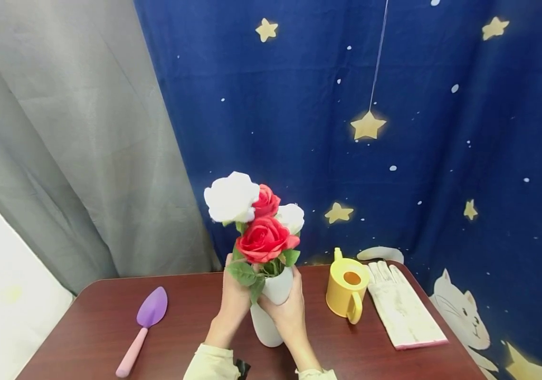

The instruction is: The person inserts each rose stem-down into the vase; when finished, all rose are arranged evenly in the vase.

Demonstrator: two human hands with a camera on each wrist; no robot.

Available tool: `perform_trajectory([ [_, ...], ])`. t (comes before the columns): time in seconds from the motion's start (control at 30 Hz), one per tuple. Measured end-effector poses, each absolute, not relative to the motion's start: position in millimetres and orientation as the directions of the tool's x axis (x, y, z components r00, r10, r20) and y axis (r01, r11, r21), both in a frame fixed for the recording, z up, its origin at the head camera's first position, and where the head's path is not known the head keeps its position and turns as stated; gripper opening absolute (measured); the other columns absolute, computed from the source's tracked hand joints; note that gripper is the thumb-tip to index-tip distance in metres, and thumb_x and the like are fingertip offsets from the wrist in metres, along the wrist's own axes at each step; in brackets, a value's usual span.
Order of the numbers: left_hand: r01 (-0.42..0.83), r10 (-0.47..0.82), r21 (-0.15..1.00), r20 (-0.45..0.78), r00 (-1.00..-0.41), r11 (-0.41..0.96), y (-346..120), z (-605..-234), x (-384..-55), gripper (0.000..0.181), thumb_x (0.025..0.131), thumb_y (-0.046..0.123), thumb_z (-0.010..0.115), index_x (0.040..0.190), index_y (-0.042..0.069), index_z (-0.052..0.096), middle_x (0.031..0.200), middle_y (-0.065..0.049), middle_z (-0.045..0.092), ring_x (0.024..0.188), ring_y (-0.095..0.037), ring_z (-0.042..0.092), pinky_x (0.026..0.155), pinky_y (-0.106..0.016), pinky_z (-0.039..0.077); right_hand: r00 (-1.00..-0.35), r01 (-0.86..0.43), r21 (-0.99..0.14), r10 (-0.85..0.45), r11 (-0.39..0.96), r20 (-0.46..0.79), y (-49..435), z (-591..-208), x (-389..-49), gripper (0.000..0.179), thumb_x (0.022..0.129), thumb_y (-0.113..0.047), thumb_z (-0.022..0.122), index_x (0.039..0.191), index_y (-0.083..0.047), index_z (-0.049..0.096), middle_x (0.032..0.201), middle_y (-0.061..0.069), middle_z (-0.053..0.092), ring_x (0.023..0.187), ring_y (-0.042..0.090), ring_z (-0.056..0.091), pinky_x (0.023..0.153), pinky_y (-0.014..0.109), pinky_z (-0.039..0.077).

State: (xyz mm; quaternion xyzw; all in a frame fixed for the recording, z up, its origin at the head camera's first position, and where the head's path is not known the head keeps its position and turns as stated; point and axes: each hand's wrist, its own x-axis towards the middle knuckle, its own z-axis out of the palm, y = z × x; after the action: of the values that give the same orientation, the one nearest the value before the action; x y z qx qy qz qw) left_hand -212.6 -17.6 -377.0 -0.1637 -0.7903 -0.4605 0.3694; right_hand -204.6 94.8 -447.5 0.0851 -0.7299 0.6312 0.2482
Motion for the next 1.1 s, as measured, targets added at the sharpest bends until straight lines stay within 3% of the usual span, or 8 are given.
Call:
perform_trajectory([
  [0.17, 0.58, -0.146, 0.685, 0.692, -0.707, 0.441, -16.8, -383.9, -209.1, 0.025, 0.089, 0.012, 0.061, 0.111, 0.001, 0.059, 0.113, -0.008, 0.051, 0.102, -0.023, 0.044, 0.083, -0.039, 0.042, -0.849, -0.466, -0.864, 0.181, 0.189, 0.497, 93.4, -451.8, -205.3, 0.086, 0.067, -0.007, 0.079, 0.138, -0.012, 0.032, 0.119, 0.01, 0.052, 0.099, 0.023, 0.051, 0.08, 0.044, 0.044],
  [0.43, 0.666, -0.174, 0.644, 0.755, -0.632, 0.376, -26.8, -377.5, -203.6, 0.049, 0.079, 0.003, 0.069, 0.125, 0.006, 0.052, 0.112, -0.008, 0.057, 0.106, -0.022, 0.054, 0.083, -0.042, 0.046, -0.853, -0.453, -0.867, 0.185, 0.207, 0.489, 91.6, -439.1, -196.3, 0.086, 0.066, -0.003, 0.078, 0.138, -0.008, 0.032, 0.119, 0.013, 0.052, 0.099, 0.024, 0.052, 0.078, 0.042, 0.045],
  [0.63, 0.667, -0.203, 0.664, 0.744, -0.637, 0.338, -32.1, -372.2, -197.9, 0.04, 0.079, 0.004, 0.071, 0.117, 0.006, 0.057, 0.104, -0.005, 0.058, 0.097, -0.018, 0.057, 0.074, -0.034, 0.049, -0.859, -0.445, -0.875, 0.185, 0.189, 0.477, 87.8, -416.8, -181.6, 0.083, 0.066, -0.003, 0.078, 0.136, -0.003, 0.034, 0.118, 0.017, 0.052, 0.1, 0.027, 0.051, 0.079, 0.044, 0.044],
  [0.77, 0.665, -0.248, 0.637, 0.768, -0.59, 0.39, -33.2, -377.5, -202.6, 0.028, 0.078, 0.006, 0.072, 0.104, 0.009, 0.063, 0.09, -0.001, 0.06, 0.083, -0.014, 0.058, 0.064, -0.029, 0.048, -0.862, -0.444, -0.878, 0.181, 0.178, 0.473, 87.9, -416.3, -181.2, 0.083, 0.065, 0.0, 0.077, 0.136, -0.002, 0.034, 0.118, 0.018, 0.052, 0.099, 0.026, 0.051, 0.079, 0.045, 0.045],
  [0.87, 0.661, -0.231, 0.61, 0.786, -0.573, 0.436, -33.3, -379.5, -204.3, 0.017, 0.077, 0.005, 0.071, 0.094, 0.01, 0.066, 0.083, 0.0, 0.063, 0.081, -0.015, 0.057, 0.064, -0.03, 0.047, -0.863, -0.443, -0.879, 0.182, 0.175, 0.471, 88.0, -416.4, -180.8, 0.083, 0.065, 0.001, 0.076, 0.136, -0.002, 0.033, 0.119, 0.018, 0.051, 0.1, 0.026, 0.05, 0.081, 0.045, 0.044],
  [1.0, 0.658, -0.173, 0.569, 0.805, -0.567, 0.493, -32.6, -383.6, -205.8, 0.012, 0.078, 0.007, 0.07, 0.09, 0.008, 0.068, 0.084, 0.0, 0.066, 0.085, -0.017, 0.056, 0.066, -0.033, 0.047, -0.861, -0.444, -0.877, 0.183, 0.183, 0.474, 88.0, -416.3, -180.5, 0.083, 0.066, 0.001, 0.076, 0.136, -0.002, 0.034, 0.12, 0.018, 0.051, 0.101, 0.026, 0.05, 0.083, 0.045, 0.042],
  [1.1, 0.645, -0.16, 0.547, 0.814, -0.558, 0.534, -32.3, -385.4, -205.8, 0.016, 0.076, 0.006, 0.071, 0.092, 0.005, 0.068, 0.087, -0.003, 0.066, 0.086, -0.02, 0.056, 0.075, -0.039, 0.047, -0.859, -0.446, -0.874, 0.182, 0.193, 0.479, 87.4, -416.7, -181.0, 0.083, 0.066, -0.001, 0.077, 0.136, -0.002, 0.034, 0.12, 0.018, 0.051, 0.101, 0.027, 0.05, 0.082, 0.046, 0.042],
])
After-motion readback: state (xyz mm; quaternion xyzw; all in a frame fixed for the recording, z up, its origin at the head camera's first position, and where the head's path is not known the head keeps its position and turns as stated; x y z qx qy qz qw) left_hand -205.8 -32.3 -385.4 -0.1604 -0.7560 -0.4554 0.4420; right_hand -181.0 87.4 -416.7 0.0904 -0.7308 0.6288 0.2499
